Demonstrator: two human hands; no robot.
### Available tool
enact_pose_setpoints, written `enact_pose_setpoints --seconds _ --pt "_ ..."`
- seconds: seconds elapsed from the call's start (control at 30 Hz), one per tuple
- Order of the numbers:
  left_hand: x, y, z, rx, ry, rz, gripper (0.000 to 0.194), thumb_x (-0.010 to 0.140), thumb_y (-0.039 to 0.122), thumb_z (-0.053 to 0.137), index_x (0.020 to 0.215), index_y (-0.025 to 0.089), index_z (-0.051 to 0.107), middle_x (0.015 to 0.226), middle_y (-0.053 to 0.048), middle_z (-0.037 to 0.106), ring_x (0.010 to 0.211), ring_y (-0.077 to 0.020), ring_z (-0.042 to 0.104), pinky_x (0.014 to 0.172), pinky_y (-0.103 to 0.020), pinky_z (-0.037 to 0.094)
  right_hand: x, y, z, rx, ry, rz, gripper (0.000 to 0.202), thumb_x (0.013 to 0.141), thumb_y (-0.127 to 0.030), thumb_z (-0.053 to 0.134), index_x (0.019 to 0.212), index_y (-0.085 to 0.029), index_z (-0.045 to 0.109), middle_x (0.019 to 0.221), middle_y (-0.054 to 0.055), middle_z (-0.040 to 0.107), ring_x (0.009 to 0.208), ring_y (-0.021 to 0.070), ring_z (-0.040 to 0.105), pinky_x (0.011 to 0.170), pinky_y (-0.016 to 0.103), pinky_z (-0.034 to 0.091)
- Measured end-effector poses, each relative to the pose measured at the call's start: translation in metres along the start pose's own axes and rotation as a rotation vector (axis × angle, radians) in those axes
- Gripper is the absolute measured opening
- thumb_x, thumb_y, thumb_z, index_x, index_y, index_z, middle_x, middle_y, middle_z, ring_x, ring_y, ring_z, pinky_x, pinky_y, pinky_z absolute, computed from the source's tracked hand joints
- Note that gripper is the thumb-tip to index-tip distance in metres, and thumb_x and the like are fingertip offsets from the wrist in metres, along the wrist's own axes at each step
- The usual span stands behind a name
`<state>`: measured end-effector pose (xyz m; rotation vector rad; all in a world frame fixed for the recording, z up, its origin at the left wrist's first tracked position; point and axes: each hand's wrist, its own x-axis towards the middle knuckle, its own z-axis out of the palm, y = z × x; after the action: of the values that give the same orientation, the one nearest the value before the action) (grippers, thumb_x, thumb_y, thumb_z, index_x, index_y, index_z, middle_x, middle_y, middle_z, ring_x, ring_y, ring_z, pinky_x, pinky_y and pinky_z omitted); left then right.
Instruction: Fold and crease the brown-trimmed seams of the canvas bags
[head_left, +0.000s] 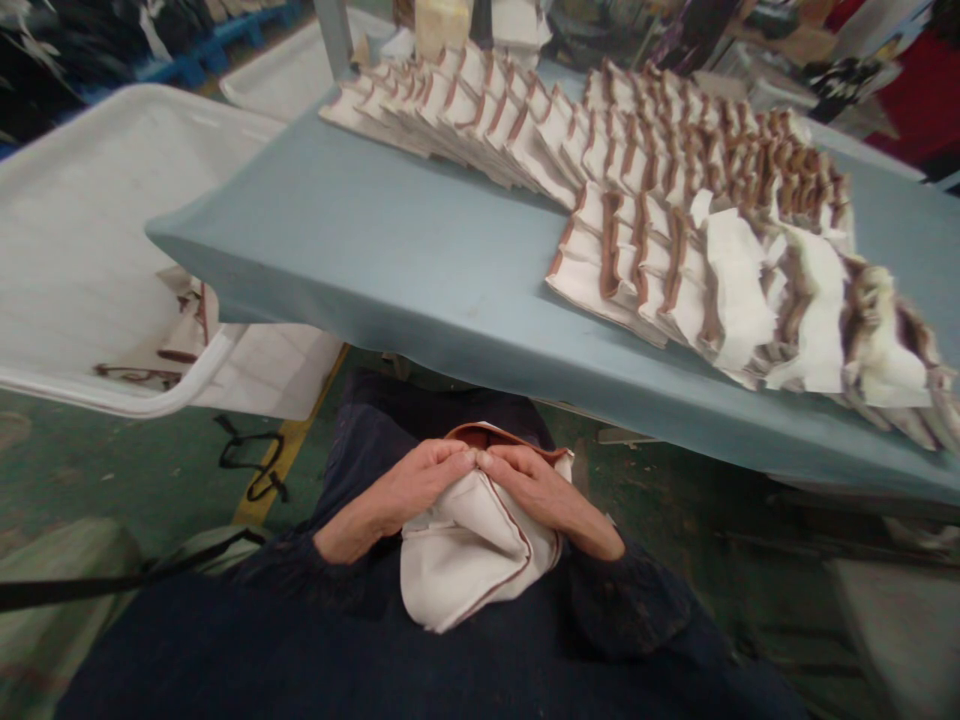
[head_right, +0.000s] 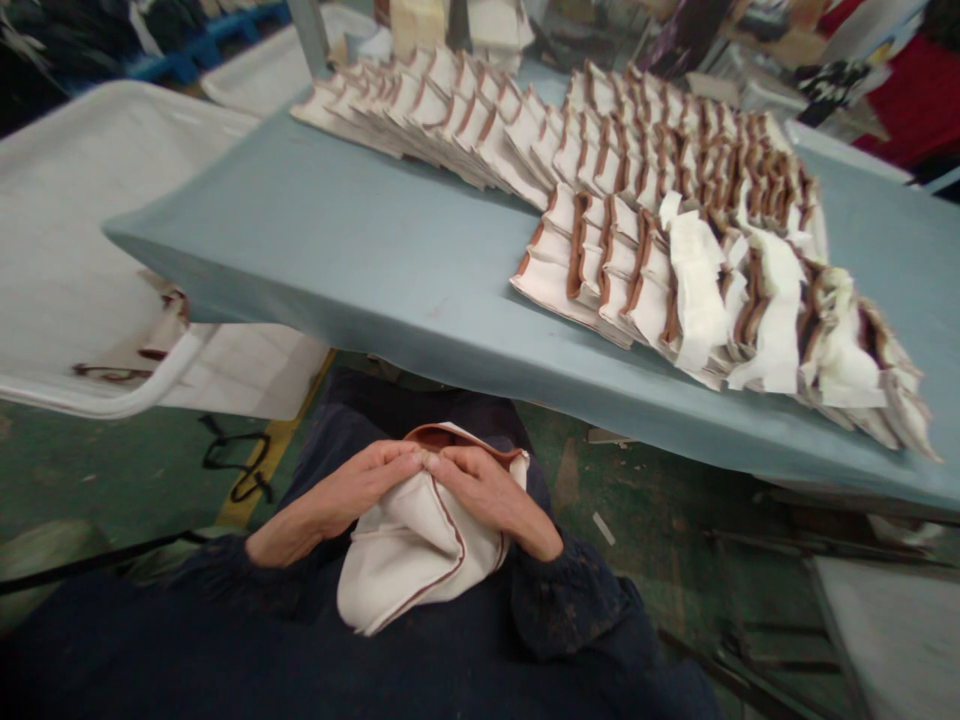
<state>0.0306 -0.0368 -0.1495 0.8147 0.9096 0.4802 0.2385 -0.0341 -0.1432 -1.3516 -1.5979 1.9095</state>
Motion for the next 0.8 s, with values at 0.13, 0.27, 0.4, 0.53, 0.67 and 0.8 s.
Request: enact_pose_setpoints --seconds 0.13,0.27,0.4,0.53,0.67,0.8 --pt "-0.0002 0.0001 0.0006 -0.006 0.005 -0.002 0.063 0.077 0.077 0.08 0.078 0.018 0.059 0.071 0.002 0.058 0.062 -0.0124 0.046 0.06 -0.025 0.035 -0.0002 0.0006 -0.0003 0.0 -0.002 0.004 0.068 0.093 -0.088 0.052 0.079 -0.021 0.053 0.071 -0.003 0.045 0.067 0.014 0.039 0.06 0.029 0.033" --pt "0.0 0.0003 0.0008 -0.005 0.005 -0.005 0.061 0.078 0.075 0.08 0.079 0.018 0.059 0.072 0.001 0.058 0.063 -0.0129 0.046 0.061 -0.026 0.035 -0.0008 -0.0004 -0.0006 -0.018 0.003 0.005 0.069 0.093 -0.088 0.051 0.079 -0.021 0.053 0.072 -0.003 0.045 0.067 0.0137 0.04 0.06 0.029 0.033" --pt "0.0005 0.001 0.0005 0.004 0.008 -0.002 0.06 0.078 0.073 0.081 0.077 0.017 0.059 0.072 0.002 0.057 0.063 -0.0123 0.044 0.061 -0.025 0.034 -0.0006 -0.0001 -0.0006 -0.019 -0.001 -0.007 0.069 0.093 -0.089 0.051 0.077 -0.021 0.052 0.071 -0.003 0.044 0.067 0.0136 0.039 0.059 0.028 0.032" --pt "0.0005 0.001 0.0003 0.004 0.01 0.001 0.059 0.077 0.071 0.083 0.076 0.017 0.058 0.072 0.001 0.057 0.064 -0.0124 0.045 0.06 -0.025 0.034 0.0001 0.0008 -0.0008 -0.02 0.003 -0.016 0.07 0.093 -0.089 0.051 0.076 -0.021 0.051 0.07 -0.004 0.044 0.066 0.013 0.038 0.058 0.028 0.032" --pt "0.0001 0.0007 0.0005 -0.003 0.008 -0.003 0.06 0.078 0.073 0.082 0.076 0.017 0.059 0.072 0.001 0.058 0.063 -0.0125 0.045 0.061 -0.026 0.035 0.0002 0.0007 -0.0006 -0.017 0.004 -0.012 0.069 0.093 -0.088 0.052 0.077 -0.021 0.052 0.071 -0.003 0.045 0.067 0.0136 0.04 0.059 0.028 0.033" --pt "0.0 0.0007 0.0005 -0.005 0.007 0.0 0.06 0.077 0.072 0.082 0.076 0.017 0.06 0.072 0.001 0.059 0.063 -0.0128 0.046 0.061 -0.026 0.035 0.0 -0.0001 0.0004 -0.008 0.013 -0.008 0.069 0.092 -0.089 0.052 0.076 -0.021 0.053 0.07 -0.002 0.045 0.066 0.0142 0.04 0.059 0.03 0.032"
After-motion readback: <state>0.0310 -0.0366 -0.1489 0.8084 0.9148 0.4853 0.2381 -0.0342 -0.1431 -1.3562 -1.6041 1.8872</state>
